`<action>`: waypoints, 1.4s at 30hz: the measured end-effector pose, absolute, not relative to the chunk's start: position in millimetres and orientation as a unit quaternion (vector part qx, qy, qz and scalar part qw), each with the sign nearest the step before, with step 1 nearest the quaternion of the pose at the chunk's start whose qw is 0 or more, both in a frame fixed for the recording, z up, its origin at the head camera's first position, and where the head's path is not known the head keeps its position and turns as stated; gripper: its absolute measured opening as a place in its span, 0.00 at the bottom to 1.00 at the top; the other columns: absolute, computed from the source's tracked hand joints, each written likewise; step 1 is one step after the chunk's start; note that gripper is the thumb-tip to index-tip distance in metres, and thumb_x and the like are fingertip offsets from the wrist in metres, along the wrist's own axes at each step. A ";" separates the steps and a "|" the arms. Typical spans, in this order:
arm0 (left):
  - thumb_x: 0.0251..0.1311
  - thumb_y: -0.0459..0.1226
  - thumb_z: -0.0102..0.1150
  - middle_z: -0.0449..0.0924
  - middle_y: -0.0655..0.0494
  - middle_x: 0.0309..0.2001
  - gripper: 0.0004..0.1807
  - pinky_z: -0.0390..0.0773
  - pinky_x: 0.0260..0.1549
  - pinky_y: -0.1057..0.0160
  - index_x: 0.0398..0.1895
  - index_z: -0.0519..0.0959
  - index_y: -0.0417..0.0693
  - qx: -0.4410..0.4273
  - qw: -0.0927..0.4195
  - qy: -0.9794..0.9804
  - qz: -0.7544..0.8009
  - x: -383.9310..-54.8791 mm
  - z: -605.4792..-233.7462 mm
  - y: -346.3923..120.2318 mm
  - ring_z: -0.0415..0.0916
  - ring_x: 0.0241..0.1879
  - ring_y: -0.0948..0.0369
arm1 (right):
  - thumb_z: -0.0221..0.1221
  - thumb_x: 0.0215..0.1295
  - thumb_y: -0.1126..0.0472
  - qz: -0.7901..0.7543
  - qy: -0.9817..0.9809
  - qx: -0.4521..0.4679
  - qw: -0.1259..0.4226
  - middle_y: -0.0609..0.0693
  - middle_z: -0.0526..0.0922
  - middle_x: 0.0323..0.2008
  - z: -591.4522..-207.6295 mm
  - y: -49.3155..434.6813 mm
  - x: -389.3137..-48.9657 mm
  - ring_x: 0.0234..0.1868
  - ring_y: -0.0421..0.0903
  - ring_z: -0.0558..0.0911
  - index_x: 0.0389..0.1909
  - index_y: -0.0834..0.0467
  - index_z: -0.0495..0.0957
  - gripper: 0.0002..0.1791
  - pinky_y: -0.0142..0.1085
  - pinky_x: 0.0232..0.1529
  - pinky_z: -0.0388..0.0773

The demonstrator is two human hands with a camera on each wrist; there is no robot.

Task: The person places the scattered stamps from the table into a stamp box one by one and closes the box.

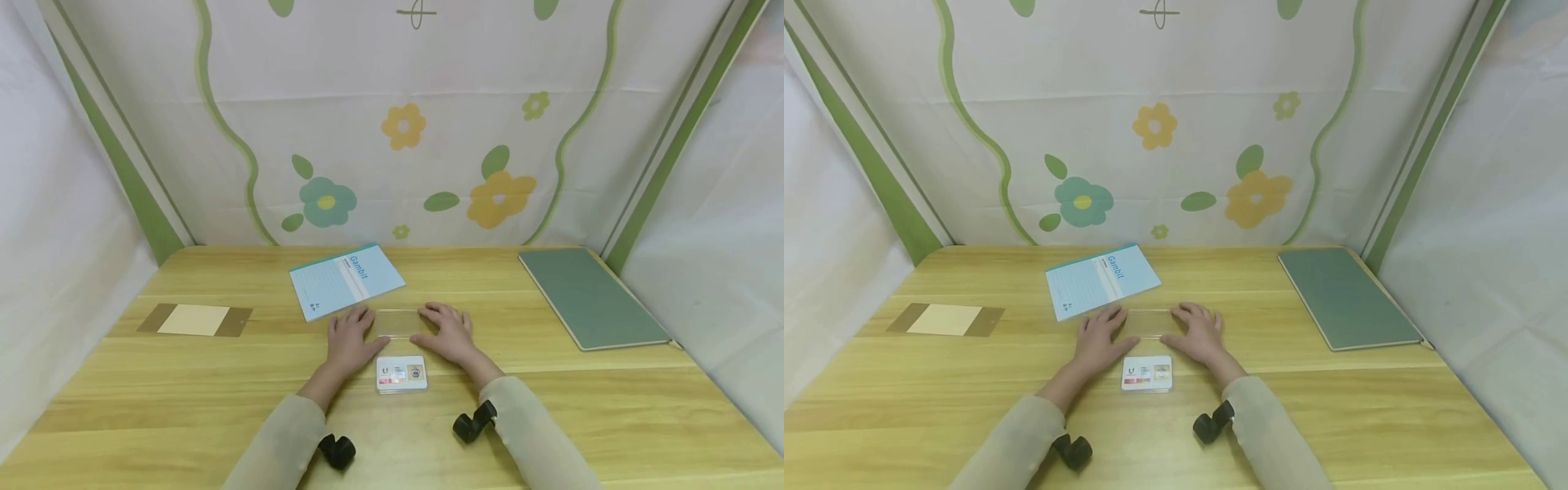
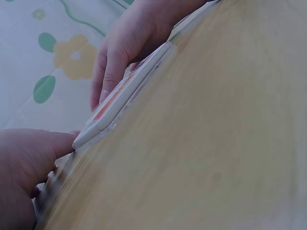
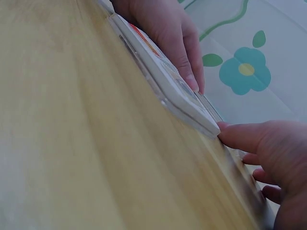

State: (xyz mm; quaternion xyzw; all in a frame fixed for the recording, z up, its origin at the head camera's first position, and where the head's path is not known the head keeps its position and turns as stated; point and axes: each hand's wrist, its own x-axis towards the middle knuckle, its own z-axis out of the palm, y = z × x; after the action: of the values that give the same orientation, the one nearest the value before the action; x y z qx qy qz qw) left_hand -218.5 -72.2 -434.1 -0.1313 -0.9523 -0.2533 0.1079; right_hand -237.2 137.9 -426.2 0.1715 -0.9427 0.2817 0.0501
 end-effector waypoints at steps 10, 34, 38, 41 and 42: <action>0.48 0.52 0.57 0.64 0.47 0.56 0.31 0.42 0.54 0.45 0.53 0.70 0.42 -0.137 0.121 -0.932 -0.313 -217.1 -433.9 -75.1 0.55 0.57 0.49 | 0.63 0.45 0.47 0.344 -0.924 0.164 0.043 0.54 0.65 0.57 -425.0 139.6 -236.2 0.58 0.55 0.58 0.53 0.55 0.70 0.33 0.54 0.56 0.31; 0.37 0.52 0.65 0.69 0.52 0.52 0.35 0.39 0.53 0.40 0.49 0.73 0.42 -0.188 0.162 -0.879 -0.407 -174.4 -423.5 -84.6 0.61 0.54 0.54 | 0.67 0.40 0.51 0.469 -0.858 0.209 0.026 0.53 0.65 0.57 -412.3 147.9 -188.4 0.58 0.52 0.60 0.53 0.62 0.68 0.37 0.52 0.55 0.51; 0.37 0.55 0.63 0.68 0.52 0.53 0.37 0.39 0.54 0.42 0.50 0.72 0.42 -0.192 0.135 -0.884 -0.404 -169.0 -425.5 -86.4 0.58 0.56 0.54 | 0.68 0.39 0.53 0.476 -0.855 0.207 0.016 0.53 0.66 0.56 -414.3 148.6 -181.3 0.58 0.51 0.60 0.52 0.62 0.69 0.36 0.51 0.55 0.51; 0.36 0.58 0.62 0.66 0.52 0.54 0.39 0.38 0.54 0.44 0.51 0.72 0.43 -0.192 0.116 -0.890 -0.397 -164.0 -427.3 -88.0 0.55 0.57 0.52 | 0.68 0.39 0.53 0.475 -0.855 0.209 0.015 0.52 0.67 0.55 -417.1 149.0 -176.0 0.57 0.53 0.60 0.51 0.62 0.70 0.35 0.52 0.55 0.51; 0.36 0.59 0.61 0.66 0.52 0.55 0.40 0.38 0.54 0.44 0.51 0.72 0.44 -0.193 0.113 -0.893 -0.392 -162.6 -428.1 -88.5 0.55 0.57 0.52 | 0.68 0.38 0.53 0.470 -0.857 0.210 0.017 0.52 0.67 0.55 -418.2 149.1 -174.5 0.57 0.53 0.60 0.50 0.62 0.70 0.35 0.53 0.55 0.50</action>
State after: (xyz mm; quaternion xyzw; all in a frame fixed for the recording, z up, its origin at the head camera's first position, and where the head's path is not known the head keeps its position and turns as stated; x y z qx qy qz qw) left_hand -162.6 -88.5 -428.1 -0.1925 -0.8926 -0.3917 0.1131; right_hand -174.5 149.1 -418.2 0.2097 -0.8571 0.4703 0.0173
